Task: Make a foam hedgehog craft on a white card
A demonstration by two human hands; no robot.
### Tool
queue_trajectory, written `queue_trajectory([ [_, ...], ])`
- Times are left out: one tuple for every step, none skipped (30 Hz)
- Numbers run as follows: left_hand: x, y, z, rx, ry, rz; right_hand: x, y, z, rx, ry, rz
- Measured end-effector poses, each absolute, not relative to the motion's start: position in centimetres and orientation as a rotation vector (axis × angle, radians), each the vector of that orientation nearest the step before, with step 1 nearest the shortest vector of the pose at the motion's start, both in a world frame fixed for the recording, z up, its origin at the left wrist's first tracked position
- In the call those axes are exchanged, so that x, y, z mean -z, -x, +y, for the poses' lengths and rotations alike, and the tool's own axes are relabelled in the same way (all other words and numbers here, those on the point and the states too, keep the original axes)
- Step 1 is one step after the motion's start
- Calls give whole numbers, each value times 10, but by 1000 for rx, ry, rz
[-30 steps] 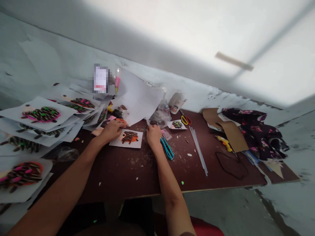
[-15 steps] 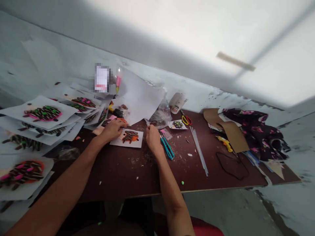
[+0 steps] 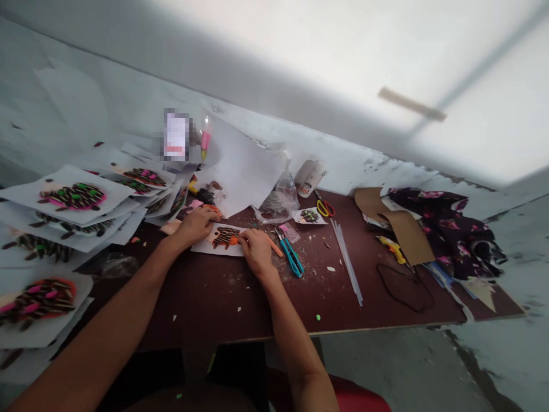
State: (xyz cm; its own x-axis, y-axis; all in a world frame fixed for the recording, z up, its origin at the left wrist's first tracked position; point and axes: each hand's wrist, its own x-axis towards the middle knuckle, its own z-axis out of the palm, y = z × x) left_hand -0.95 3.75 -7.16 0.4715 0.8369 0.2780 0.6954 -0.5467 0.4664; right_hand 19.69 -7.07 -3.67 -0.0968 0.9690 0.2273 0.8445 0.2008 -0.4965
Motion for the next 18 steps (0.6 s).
queue_trajectory([
  [72,10,38,-695,-2440,1303,37,-197,-70,-322,1685,-1999],
  [72,10,38,-691,-2446,1305,37,-197,-70,-315,1688,-2014],
  [72,10,38,-686,-2450,1309,37,-197,-70,-308,1693,-2027],
  [73,10,38,-684,-2455,1313,37,-197,-70,-303,1700,-2040],
  [73,10,38,-683,-2458,1315,37,-196,-69,-302,1707,-2052],
  [73,10,38,-681,-2462,1316,38,-196,-69,-300,1714,-2059],
  [72,10,38,-677,-2468,1316,38,-196,-69,-300,1720,-2065],
  [72,10,38,-671,-2475,1317,38,-195,-68,-299,1724,-2068],
  [72,9,38,-665,-2480,1317,38,-195,-68,-295,1727,-2071],
  [71,9,38,-662,-2482,1317,39,-195,-67,-288,1731,-2074],
  [71,9,38,-660,-2481,1318,39,-194,-66,-278,1736,-2078],
  [70,9,38,-661,-2479,1318,39,-194,-65,-266,1743,-2084],
  [70,9,37,-666,-2476,1316,39,-194,-65,-255,1748,-2094],
  [70,9,37,-671,-2474,1314,39,-193,-64,-245,1753,-2104],
  [70,9,37,-673,-2475,1314,38,-193,-64,-237,1757,-2116],
  [70,9,37,-673,-2477,1314,38,-193,-63,-231,1762,-2126],
  [70,9,38,-672,-2481,1315,38,-193,-63,-224,1765,-2136],
  [70,9,38,-670,-2486,1319,38,-192,-63,-217,1770,-2144],
])
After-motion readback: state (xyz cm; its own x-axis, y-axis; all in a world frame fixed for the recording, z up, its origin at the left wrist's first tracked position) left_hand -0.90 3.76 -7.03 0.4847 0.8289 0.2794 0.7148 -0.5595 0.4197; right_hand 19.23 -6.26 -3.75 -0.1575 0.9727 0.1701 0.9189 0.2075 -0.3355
